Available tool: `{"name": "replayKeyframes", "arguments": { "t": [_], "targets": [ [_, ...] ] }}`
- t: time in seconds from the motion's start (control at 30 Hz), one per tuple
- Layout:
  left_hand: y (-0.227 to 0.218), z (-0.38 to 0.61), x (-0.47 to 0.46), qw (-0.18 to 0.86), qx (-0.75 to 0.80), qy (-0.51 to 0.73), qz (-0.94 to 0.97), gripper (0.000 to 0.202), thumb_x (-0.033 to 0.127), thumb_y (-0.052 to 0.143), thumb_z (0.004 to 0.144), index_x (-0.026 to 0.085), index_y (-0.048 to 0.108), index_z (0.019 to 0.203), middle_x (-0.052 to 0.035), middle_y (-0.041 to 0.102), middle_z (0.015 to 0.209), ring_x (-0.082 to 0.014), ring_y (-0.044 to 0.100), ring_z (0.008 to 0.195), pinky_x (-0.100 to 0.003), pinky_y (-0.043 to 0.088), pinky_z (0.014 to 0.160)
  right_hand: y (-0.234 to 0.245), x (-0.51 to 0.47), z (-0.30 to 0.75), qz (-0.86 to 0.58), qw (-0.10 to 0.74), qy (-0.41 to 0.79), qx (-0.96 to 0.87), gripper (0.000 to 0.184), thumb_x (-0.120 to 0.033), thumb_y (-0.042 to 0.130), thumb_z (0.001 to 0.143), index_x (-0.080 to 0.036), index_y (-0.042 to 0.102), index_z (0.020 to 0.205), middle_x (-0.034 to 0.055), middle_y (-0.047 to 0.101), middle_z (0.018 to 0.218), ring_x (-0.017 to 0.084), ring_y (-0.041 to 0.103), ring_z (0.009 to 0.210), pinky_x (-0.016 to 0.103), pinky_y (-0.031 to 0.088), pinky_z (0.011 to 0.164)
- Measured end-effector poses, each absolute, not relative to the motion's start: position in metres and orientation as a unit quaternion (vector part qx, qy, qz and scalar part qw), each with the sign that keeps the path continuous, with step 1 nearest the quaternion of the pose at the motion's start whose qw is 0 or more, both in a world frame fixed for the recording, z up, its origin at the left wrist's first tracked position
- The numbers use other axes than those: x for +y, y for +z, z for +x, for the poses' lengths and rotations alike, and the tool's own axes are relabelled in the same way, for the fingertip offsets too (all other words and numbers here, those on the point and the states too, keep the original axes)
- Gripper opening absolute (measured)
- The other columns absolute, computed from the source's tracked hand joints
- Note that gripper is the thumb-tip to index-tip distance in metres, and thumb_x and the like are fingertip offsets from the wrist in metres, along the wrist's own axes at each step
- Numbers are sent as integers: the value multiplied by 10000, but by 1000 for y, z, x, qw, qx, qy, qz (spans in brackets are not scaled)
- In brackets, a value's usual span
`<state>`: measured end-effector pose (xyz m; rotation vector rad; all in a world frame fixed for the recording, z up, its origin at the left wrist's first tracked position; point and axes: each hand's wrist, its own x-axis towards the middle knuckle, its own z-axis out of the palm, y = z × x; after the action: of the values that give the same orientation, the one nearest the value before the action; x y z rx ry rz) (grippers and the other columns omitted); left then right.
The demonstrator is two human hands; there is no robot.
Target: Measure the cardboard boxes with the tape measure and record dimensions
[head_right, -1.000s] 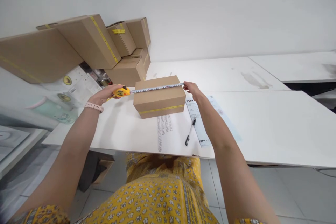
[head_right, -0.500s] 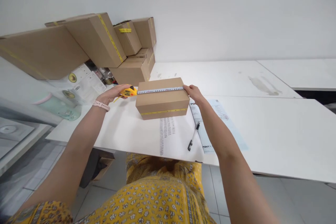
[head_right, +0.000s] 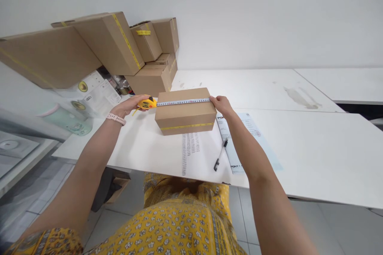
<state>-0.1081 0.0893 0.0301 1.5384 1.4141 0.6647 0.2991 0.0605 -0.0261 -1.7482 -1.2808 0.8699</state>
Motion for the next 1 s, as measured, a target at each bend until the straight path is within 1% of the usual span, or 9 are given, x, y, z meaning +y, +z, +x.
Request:
{"name": "replayKeyframes", "arguments": {
  "t": [0.13, 0.27, 0.33, 0.43, 0.5, 0.57, 0.67, 0.83, 1.0],
  "targets": [
    [40, -102, 84, 442, 578, 285, 624, 571, 672, 774, 654, 181, 753, 943, -95, 760, 1034, -238, 691, 925, -272, 560, 657, -23, 68, 301, -701, 389, 302, -515, 347, -375, 687, 868, -215, 510, 617, 0, 524, 638, 153, 446, 658, 313, 338, 647],
    [64, -92, 51, 436, 539, 283, 663, 584, 591, 820, 674, 185, 747, 1088, -101, 754, 1111, -233, 695, 948, -267, 557, 650, -5, 77, 304, -690, 422, 277, -518, 286, -357, 645, 903, -209, 559, 674, 16, 582, 685, 154, 471, 670, 303, 383, 669],
    [68, -80, 18, 484, 490, 246, 682, 582, 541, 813, 720, 190, 733, 1177, -110, 754, 1103, -233, 711, 876, -281, 565, 606, 6, 82, 304, -651, 473, 276, -525, 274, -384, 605, 939, -213, 563, 730, 15, 592, 733, 148, 473, 677, 297, 403, 684],
    [48, -51, -40, 643, 403, 171, 629, 560, 510, 789, 771, 182, 693, 1215, -114, 744, 981, -240, 730, 744, -300, 573, 525, 20, 90, 295, -582, 510, 288, -564, 281, -414, 607, 949, -220, 554, 753, 1, 564, 744, 144, 460, 679, 305, 420, 713],
    [25, -25, -73, 721, 375, 197, 548, 535, 504, 806, 761, 197, 648, 1170, -91, 719, 941, -238, 738, 729, -308, 593, 523, 22, 97, 284, -558, 482, 304, -604, 285, -422, 606, 949, -219, 561, 754, -1, 564, 747, 147, 468, 690, 313, 423, 722],
    [4, 2, -91, 764, 357, 258, 471, 544, 564, 788, 750, 200, 615, 1114, -68, 691, 927, -233, 736, 697, -309, 589, 493, 20, 108, 270, -554, 446, 310, -631, 279, -420, 583, 950, -214, 574, 762, 9, 598, 765, 155, 497, 711, 317, 433, 724],
    [-10, 36, -93, 773, 360, 341, 395, 589, 630, 779, 707, 172, 601, 1032, -52, 666, 859, -224, 720, 648, -294, 566, 456, 9, 128, 249, -576, 424, 268, -646, 245, -411, 530, 953, -209, 610, 841, 37, 684, 858, 176, 570, 774, 324, 469, 752],
    [-4, 68, -72, 766, 380, 391, 340, 547, 618, 759, 713, 168, 601, 981, -28, 641, 811, -200, 698, 613, -301, 564, 472, -15, 154, 232, -590, 406, 205, -667, 248, -364, 515, 943, -225, 689, 1053, 62, 753, 1116, 225, 650, 1017, 389, 469, 960],
    [-5, 89, -72, 757, 389, 396, 343, 529, 628, 730, 744, 175, 592, 981, -28, 634, 836, -181, 684, 615, -309, 571, 505, -27, 161, 232, -600, 364, 170, -692, 265, -323, 516, 942, -242, 766, 979, 62, 789, 1082, 259, 676, 1069, 438, 428, 1038]
  ]
}}
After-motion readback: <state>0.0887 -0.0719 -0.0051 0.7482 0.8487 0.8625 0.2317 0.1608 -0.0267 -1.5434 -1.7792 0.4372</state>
